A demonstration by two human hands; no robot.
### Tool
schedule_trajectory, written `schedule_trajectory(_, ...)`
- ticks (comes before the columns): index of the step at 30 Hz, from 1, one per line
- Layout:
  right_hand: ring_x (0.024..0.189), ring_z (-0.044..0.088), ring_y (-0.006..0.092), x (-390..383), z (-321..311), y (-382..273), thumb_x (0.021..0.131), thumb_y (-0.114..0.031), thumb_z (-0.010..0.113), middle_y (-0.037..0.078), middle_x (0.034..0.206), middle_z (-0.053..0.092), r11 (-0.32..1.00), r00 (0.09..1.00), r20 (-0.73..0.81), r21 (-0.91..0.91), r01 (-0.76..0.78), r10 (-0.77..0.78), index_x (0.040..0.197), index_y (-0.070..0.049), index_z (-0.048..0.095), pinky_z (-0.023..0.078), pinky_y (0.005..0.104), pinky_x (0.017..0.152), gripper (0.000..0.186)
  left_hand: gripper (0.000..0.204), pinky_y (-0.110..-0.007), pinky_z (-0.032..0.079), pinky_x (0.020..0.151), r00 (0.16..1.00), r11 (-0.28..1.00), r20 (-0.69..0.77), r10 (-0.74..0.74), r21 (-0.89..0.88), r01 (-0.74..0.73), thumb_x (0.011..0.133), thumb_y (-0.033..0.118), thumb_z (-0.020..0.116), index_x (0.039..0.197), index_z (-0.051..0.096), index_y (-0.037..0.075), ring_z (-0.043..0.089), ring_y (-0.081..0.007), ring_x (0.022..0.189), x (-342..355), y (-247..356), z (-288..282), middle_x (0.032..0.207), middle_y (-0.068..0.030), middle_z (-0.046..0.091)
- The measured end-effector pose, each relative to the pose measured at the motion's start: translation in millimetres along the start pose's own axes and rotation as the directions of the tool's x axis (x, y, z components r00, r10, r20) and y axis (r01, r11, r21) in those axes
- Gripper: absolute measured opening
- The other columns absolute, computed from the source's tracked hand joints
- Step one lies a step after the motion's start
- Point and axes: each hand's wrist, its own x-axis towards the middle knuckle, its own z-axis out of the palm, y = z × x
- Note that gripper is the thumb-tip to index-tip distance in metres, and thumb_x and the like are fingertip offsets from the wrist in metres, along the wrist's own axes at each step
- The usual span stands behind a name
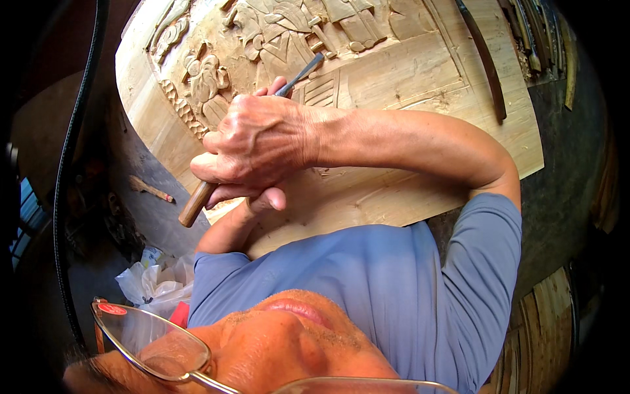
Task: The person carves figures into a wooden relief panel using a chisel and a mallet, removing wood chips to define shapes. They swap between different chisels from a rack and use their hands to brush away debris from the workpiece.
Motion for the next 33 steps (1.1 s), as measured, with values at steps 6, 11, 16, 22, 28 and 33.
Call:
schedule_trajectory(6,0.056,0.071,0.0256,0,0,1,0.1,-0.061,0.069,0.005,0.069,0.059,0.999,1.0,0.013,-0.033,0.024,-0.023,0.088,-0.013,0.059,0.055,0.0408,0.048,0.051,0.099,-0.042,0.04,0.131,0.997,0.998,-0.032,-0.066,-0.006,0.065,0.085,0.035,0.094,0.161,0.041,0.0,0.052,-0.0241,0.149,-4,3,-1,0.156,-0.0135,0.057)
schedule_trajectory(11,0.055,0.07,0.0229,-3,8,5,0.098,-0.059,0.071,0.004,0.07,0.058,0.998,0.998,-0.012,-0.024,0.053,-0.054,0.09,-0.013,0.062,0.055,0.0393,0.049,0.048,0.096,-0.04,0.041,0.131,0.992,0.993,-0.058,-0.116,-0.015,0.115,0.086,0.031,0.094,0.161,0.042,0.0,0.051,-0.0228,0.15,-6,4,-1,0.156,-0.0131,0.058)
schedule_trajectory(16,0.057,0.071,0.0229,-4,5,5,0.097,-0.059,0.072,0.004,0.07,0.058,0.997,0.998,0.035,-0.055,0.047,-0.045,0.092,-0.013,0.061,0.056,0.0395,0.049,0.047,0.093,-0.037,0.043,0.13,0.982,0.987,-0.098,-0.162,-0.019,0.161,0.088,0.026,0.094,0.161,0.042,-0.001,0.051,-0.0216,0.15,-11,8,3,0.156,-0.0127,0.059)
schedule_trajectory(22,0.059,0.074,0.0242,-5,10,9,0.098,-0.058,0.071,0.005,0.069,0.06,0.997,0.999,0.041,-0.075,0.009,-0.006,0.093,-0.012,0.059,0.056,0.0404,0.048,0.047,0.088,-0.04,0.042,0.13,0.984,0.998,0.17,-0.048,-0.026,0.053,0.089,0.026,0.092,0.159,0.047,-0.003,0.052,-0.0223,0.148,3,-17,-25,0.156,-0.0123,0.059)
schedule_trajectory(28,0.055,0.062,0.0158,4,10,12,0.088,-0.039,0.076,0.002,0.072,0.047,0.991,1.0,-0.023,-0.134,0.011,-0.014,0.085,-0.01,0.059,0.051,0.0364,0.043,0.034,0.09,-0.043,0.038,0.133,0.939,0.975,0.265,0.221,-0.059,-0.213,0.086,0.028,0.092,0.159,0.048,-0.003,0.048,-0.0245,0.151,24,-62,-51,0.159,-0.0136,0.056)
schedule_trajectory(33,0.061,0.059,0.0144,-1,18,-6,0.072,-0.039,0.067,0.002,0.074,0.05,0.954,0.98,-0.039,-0.24,0.179,-0.193,0.085,-0.012,0.059,0.047,0.0317,0.052,0.031,0.104,-0.044,0.035,0.135,0.996,0.999,0.077,0.049,-0.003,-0.049,0.08,0.037,0.093,0.162,0.042,-0.002,0.044,-0.0267,0.156,-17,-11,-23,0.164,-0.0164,0.05)
